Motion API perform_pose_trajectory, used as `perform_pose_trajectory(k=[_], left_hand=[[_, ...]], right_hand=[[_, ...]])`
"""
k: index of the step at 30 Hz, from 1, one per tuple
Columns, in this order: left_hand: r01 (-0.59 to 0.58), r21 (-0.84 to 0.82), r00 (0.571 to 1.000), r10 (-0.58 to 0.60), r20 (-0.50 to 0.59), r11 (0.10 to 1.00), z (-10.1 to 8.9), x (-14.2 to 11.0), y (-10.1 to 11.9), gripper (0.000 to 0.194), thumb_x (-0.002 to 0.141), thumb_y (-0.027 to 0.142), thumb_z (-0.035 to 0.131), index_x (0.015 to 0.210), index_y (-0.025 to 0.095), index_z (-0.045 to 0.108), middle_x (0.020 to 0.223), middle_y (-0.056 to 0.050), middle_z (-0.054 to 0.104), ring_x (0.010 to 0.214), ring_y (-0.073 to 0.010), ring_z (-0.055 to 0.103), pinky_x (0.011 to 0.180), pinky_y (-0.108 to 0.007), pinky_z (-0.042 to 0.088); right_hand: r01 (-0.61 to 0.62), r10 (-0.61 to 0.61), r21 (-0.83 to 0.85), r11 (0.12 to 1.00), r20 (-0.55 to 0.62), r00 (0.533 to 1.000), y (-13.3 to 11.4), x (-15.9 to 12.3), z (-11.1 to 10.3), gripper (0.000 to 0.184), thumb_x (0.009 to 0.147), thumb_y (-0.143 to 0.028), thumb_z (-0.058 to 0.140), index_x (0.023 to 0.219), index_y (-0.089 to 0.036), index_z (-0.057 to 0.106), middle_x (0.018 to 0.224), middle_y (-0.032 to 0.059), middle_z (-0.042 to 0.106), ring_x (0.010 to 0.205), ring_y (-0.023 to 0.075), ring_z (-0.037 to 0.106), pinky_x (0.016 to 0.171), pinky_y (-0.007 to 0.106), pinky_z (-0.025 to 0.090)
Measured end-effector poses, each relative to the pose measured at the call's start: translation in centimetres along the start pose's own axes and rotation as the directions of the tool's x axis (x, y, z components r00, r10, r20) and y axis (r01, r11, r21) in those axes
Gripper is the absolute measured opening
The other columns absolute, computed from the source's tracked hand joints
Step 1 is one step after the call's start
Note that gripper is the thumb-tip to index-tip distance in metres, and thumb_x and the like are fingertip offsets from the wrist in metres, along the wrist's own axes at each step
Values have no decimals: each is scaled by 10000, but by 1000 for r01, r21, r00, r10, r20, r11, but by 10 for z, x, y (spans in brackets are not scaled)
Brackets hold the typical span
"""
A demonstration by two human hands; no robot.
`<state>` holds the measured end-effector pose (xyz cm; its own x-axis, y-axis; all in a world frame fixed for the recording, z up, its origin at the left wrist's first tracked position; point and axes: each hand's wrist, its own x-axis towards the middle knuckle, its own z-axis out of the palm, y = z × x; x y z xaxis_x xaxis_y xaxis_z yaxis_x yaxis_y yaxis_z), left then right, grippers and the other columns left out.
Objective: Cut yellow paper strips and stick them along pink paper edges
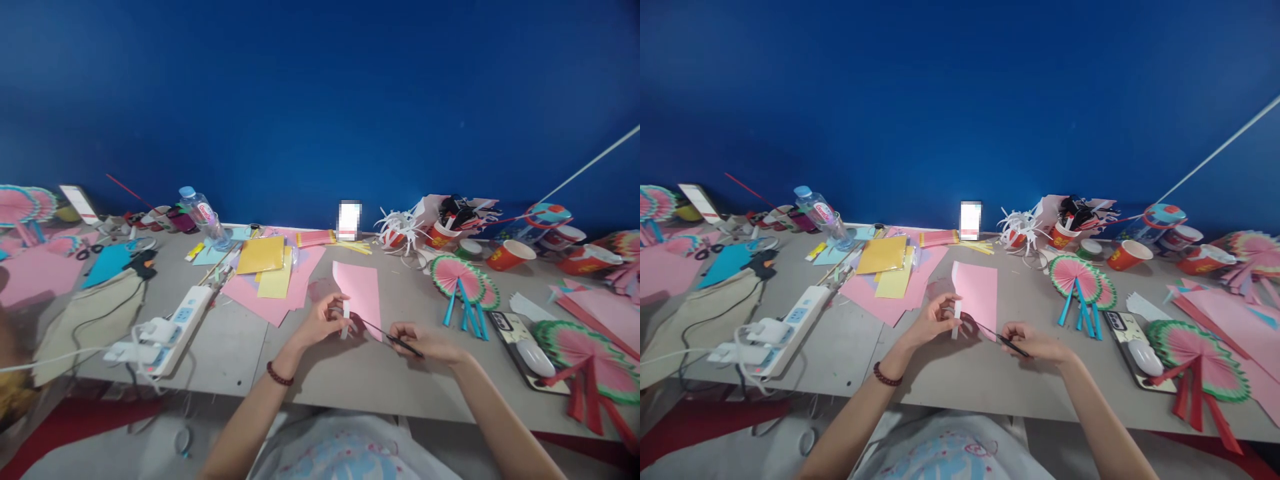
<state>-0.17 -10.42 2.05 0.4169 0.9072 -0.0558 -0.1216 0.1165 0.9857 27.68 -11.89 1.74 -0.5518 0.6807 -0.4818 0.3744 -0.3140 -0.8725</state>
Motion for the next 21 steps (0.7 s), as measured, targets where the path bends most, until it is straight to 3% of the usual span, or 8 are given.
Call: perform_pose_trajectory(k=[6, 17, 21], left_hand=[[-4, -23, 1000, 4, 1, 1000, 1, 0, -1, 532, 670, 357, 780, 1112, 181, 540, 885, 9, 503, 566, -40, 537, 584, -216, 447], [-2, -106, 999, 5, 33, 994, 0, 1, -2, 660, 688, 334, 773, 1234, 210, 423, 829, 35, 506, 604, -84, 613, 586, -217, 472], [14, -115, 999, -11, 30, 993, 1, 0, 0, 625, 689, 329, 768, 1212, 202, 450, 832, 27, 515, 633, -94, 622, 605, -230, 486]], right_hand=[[2, -2, 4, 1000, -25, 1000, -2, 2, 2, 433, 684, -543, 707, 748, -180, 481, 603, -64, 434, 469, 37, 298, 421, 175, 223], [-14, 14, 9, 1000, -11, 1000, 2, -1, 0, 493, 659, -605, 703, 708, -186, 448, 586, -66, 427, 461, 36, 278, 415, 185, 189], [-8, 10, 41, 999, -27, 1000, 3, 0, 3, 505, 641, -617, 711, 705, -187, 453, 565, -75, 401, 461, 38, 259, 417, 191, 184]])
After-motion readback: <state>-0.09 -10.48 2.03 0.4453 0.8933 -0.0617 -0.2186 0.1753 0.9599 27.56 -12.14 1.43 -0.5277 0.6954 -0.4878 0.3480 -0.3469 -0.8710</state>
